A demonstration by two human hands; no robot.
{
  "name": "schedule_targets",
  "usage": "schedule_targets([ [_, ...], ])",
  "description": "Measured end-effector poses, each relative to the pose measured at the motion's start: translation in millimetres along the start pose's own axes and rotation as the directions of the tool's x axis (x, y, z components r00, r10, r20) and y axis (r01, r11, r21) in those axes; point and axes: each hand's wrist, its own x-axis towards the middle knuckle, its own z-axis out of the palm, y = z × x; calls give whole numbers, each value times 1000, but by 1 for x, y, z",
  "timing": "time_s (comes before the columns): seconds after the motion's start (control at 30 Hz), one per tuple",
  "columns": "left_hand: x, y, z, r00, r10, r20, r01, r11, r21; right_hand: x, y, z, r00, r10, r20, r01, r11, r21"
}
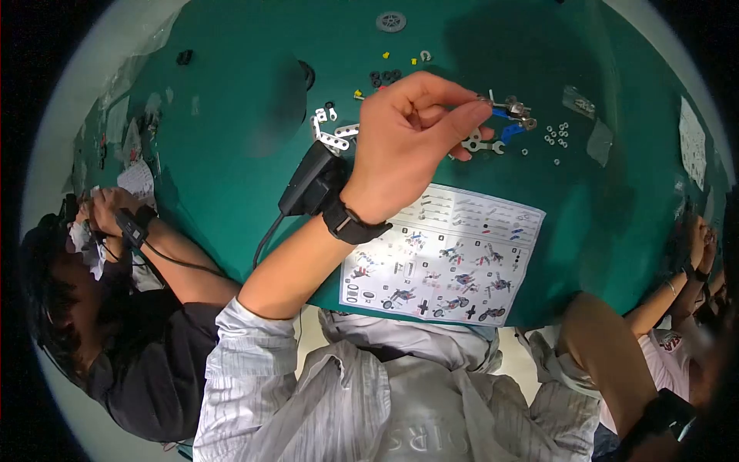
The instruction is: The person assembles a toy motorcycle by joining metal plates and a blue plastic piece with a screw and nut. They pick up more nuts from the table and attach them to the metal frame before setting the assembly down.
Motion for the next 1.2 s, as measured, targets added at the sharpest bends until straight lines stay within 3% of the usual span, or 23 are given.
schedule_targets([
  [0.43, 6, 2, -7, 1000, -7, -11, 6, 1000, -25, 14, -3, 1, 1000, 13, -21, -13, 1000, -26],
  [0.6, 5, 4, -8, 1000, 1, 15, -1, 1000, -2, 13, 14, 19, 988, 87, -125, -107, 981, -161],
  [0.7, -1, 6, -8, 998, -24, 49, 26, 999, -24, -7, 54, 55, 920, 366, -140, -390, 894, -220],
  [0.73, 1, 7, -6, 997, -27, 74, 30, 999, -40, -23, 69, 71, 863, 495, -101, -505, 852, -139],
  [0.77, -2, 7, -2, 998, -11, 65, 16, 997, -75, -40, 82, 84, 783, 621, -44, -618, 783, 71],
  [0.8, -4, 5, -1, 995, 20, 96, -17, 999, -28, -54, 92, 97, 786, 616, -44, -616, 788, 23],
  [0.93, -8, 0, -5, 980, 88, 180, -106, 990, 90, -76, 106, 112, 884, 460, 81, -466, 860, 210],
  [1.07, -10, -3, 1, 979, 78, 187, -97, 991, 93, -85, 105, 111, 873, 487, 21, -478, 847, 232],
  [1.2, -10, -10, 1, 962, 129, 242, -164, 978, 130, -85, 109, 103, 943, 332, 32, -333, 936, 114],
])
